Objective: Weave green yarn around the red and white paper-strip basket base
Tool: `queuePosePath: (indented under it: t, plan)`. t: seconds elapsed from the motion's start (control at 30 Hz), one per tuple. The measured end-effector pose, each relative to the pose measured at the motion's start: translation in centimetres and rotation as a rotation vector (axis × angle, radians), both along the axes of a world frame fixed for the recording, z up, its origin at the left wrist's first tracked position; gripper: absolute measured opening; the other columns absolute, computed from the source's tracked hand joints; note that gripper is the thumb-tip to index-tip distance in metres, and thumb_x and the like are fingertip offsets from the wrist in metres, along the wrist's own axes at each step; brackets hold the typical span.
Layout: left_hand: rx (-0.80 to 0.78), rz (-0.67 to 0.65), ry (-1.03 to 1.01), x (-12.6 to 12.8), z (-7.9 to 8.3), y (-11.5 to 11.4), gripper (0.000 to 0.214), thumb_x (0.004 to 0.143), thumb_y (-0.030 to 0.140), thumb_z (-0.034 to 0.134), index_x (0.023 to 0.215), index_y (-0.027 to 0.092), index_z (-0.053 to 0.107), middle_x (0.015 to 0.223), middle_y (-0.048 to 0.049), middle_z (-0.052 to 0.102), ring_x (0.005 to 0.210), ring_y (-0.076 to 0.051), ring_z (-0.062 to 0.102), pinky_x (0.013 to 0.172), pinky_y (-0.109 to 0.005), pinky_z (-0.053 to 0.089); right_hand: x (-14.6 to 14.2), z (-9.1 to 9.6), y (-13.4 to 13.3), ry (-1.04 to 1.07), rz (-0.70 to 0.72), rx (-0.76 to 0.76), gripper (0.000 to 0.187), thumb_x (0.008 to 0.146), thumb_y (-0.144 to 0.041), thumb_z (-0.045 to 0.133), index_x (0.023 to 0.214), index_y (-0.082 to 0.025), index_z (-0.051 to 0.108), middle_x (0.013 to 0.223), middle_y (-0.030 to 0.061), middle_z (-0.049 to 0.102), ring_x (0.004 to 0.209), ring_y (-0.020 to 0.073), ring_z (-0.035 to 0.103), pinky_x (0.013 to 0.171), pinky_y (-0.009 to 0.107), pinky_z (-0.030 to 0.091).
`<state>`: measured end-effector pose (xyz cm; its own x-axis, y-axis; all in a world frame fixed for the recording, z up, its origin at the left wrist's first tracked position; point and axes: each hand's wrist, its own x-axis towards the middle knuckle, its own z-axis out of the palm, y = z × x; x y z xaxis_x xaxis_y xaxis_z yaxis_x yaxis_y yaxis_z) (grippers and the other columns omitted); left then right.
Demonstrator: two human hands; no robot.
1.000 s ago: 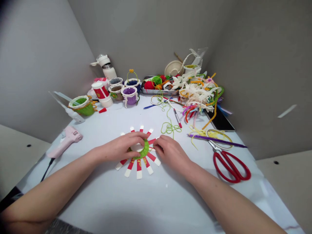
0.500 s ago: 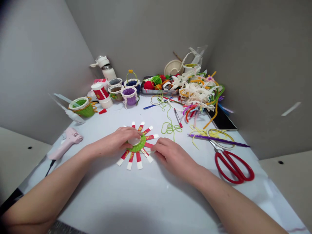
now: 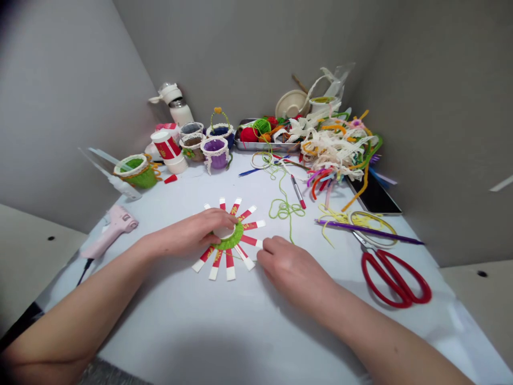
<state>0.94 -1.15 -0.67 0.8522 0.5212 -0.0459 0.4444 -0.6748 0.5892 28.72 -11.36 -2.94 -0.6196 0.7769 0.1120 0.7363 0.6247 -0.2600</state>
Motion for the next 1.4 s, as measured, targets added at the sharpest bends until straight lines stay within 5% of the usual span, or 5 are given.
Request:
queuePosePath:
  t: [0.43,0.7,0.9,1.03,1.4]
  plan:
    - [0.041,-0.112,-0.055,0.3,0.1,-0.4,0.04,0.09,-0.002,0.048,0.118,0.022,0.063,0.14,-0.0083,0.066,0.13,-0.025,0.062,0.11,-0.045,0.051,-1.3,-1.7,3.5,0.324,-0.309,-0.016,0.017,0.099,-0.012,0.059,0.089,-0.019,0.071,0.088,0.0046,0.066,0.085,0.0202,0.062,0.076,0.031,0.045]
    - [0.09,-0.004,-0.067,1.3,-0.1,-0.8,0.021,0.096,0.02,0.07,0.116,0.022,0.064,0.128,-0.0096,0.071,0.122,-0.029,0.064,0.109,-0.049,0.048,-0.8,-2.2,3.6,0.367,-0.287,-0.055,0.015,0.099,-0.014,0.061,0.093,-0.02,0.073,0.09,0.0042,0.068,0.086,0.0205,0.064,0.077,0.032,0.047]
    - [0.132,0.084,-0.077,1.3,-0.5,-1.0,0.034,0.094,0.022,0.074,0.126,0.021,0.062,0.15,-0.0161,0.054,0.141,-0.033,0.052,0.114,-0.048,0.048,-0.5,-1.9,3.6,0.364,-0.254,-0.06,0.017,0.1,-0.013,0.06,0.095,-0.021,0.074,0.092,0.0046,0.068,0.088,0.0202,0.065,0.079,0.032,0.048]
    - [0.099,0.043,-0.017,0.8,0.1,-0.7,0.035,0.096,0.022,0.072,0.129,0.022,0.061,0.13,-0.012,0.065,0.125,-0.031,0.059,0.107,-0.047,0.051,0.0,-1.5,3.3,0.371,-0.198,-0.048,0.021,0.1,-0.012,0.058,0.096,-0.022,0.075,0.096,0.0054,0.069,0.09,0.02,0.066,0.08,0.032,0.05]
    - [0.036,-0.048,0.012,-0.7,-0.3,0.6,0.043,0.093,0.008,0.057,0.131,0.029,0.064,0.139,-0.0056,0.068,0.132,-0.027,0.059,0.117,-0.049,0.042,0.1,1.7,0.7,0.142,0.088,-0.175,0.029,0.098,-0.005,0.05,0.095,-0.021,0.074,0.093,0.0067,0.067,0.083,0.0196,0.064,0.073,0.03,0.05]
